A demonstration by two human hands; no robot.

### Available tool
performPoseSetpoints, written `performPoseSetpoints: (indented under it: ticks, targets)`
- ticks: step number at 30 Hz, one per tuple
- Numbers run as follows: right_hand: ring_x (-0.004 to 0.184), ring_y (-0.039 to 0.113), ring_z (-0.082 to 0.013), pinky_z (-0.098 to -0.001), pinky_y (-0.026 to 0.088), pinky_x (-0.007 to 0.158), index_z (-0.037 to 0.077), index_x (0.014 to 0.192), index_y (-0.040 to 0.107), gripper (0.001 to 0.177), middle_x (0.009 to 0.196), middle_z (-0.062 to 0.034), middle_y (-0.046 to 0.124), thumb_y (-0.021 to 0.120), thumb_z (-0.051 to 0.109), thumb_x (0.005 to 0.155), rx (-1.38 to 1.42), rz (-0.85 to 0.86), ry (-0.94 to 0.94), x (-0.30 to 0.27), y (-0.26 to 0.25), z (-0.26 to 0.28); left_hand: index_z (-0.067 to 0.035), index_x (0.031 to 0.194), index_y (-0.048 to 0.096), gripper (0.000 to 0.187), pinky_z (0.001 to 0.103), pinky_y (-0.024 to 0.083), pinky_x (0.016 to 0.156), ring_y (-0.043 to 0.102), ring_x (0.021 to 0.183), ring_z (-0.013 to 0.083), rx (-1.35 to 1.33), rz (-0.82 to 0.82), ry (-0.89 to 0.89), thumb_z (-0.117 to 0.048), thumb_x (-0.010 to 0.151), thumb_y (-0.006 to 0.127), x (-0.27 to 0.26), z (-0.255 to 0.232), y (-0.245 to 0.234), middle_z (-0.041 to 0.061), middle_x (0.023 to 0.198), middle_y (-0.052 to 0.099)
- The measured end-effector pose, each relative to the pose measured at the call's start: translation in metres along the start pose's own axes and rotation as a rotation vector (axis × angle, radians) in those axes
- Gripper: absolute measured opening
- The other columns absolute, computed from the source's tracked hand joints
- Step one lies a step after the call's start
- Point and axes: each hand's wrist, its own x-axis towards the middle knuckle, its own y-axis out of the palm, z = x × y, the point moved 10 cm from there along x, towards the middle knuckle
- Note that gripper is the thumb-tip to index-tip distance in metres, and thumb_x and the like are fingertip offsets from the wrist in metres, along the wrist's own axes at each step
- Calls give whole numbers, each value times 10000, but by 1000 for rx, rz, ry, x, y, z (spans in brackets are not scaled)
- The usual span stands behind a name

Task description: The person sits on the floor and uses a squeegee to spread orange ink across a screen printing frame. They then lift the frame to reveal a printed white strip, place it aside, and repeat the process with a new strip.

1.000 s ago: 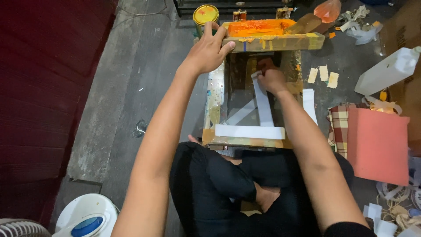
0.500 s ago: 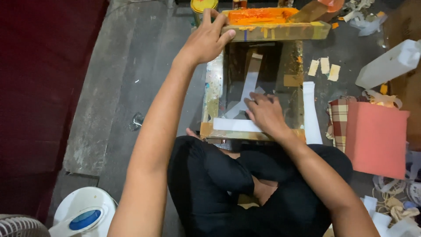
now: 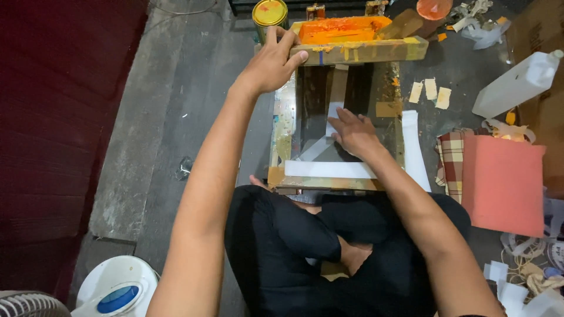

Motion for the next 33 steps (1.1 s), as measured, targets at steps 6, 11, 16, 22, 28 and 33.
performPoseSetpoints:
  ticks: [6,11,16,22,28,33]
  targets:
    - [1504,359,-275,-546,362,1104,195,1515,486,542,1665,-93,357,547,344,998,26,118,-22,7,6,-9,-106,1393,490,434,567,493,915,626,1106,433,4,-43,45,-399,1076,532,3,7,3,181,1359,444]
    - [1432,476,-287,-457,460,980,159,1472,551,547,1631,-134,430,616,315,952,-56,-7,-111,6,-2,-8,-114,1293,509,343,556,501,834,643,993,412,4,-74,79,-371,1069,543,-1,-5,-9,152,1320,474]
    - [1414,507,-272,-442,468,978,179,1449,584,526,1604,-124,478,634,318,945,-56,-89,-116,3,-12,-6,-132,1221,517,291,543,491,847,637,993,394,-25,-61,76,-373,1062,550,0,-4,-7,128,1310,449]
    - [1400,522,-272,-424,484,998,180,1456,582,550,1580,-130,500,651,320,928,-91,-78,-140,6,-5,-6,-100,1263,521,317,527,490,916,621,1078,386,-55,-45,85,-344,1065,558,-1,-4,-5,149,1298,439]
    - [1447,460,-272,-454,452,1057,190,1474,549,542,1624,-115,436,615,340,957,-58,9,-82,9,3,-13,-149,1319,511,344,546,481,947,603,1106,391,-28,0,26,-382,1066,529,-3,1,0,123,1341,439]
    - [1396,507,-317,-438,481,1021,169,1468,551,599,1593,-163,458,683,272,893,58,-28,-85,3,-15,-8,-102,1333,489,362,531,495,934,628,1086,375,-64,10,33,-349,1071,526,-4,-2,1,150,1333,433]
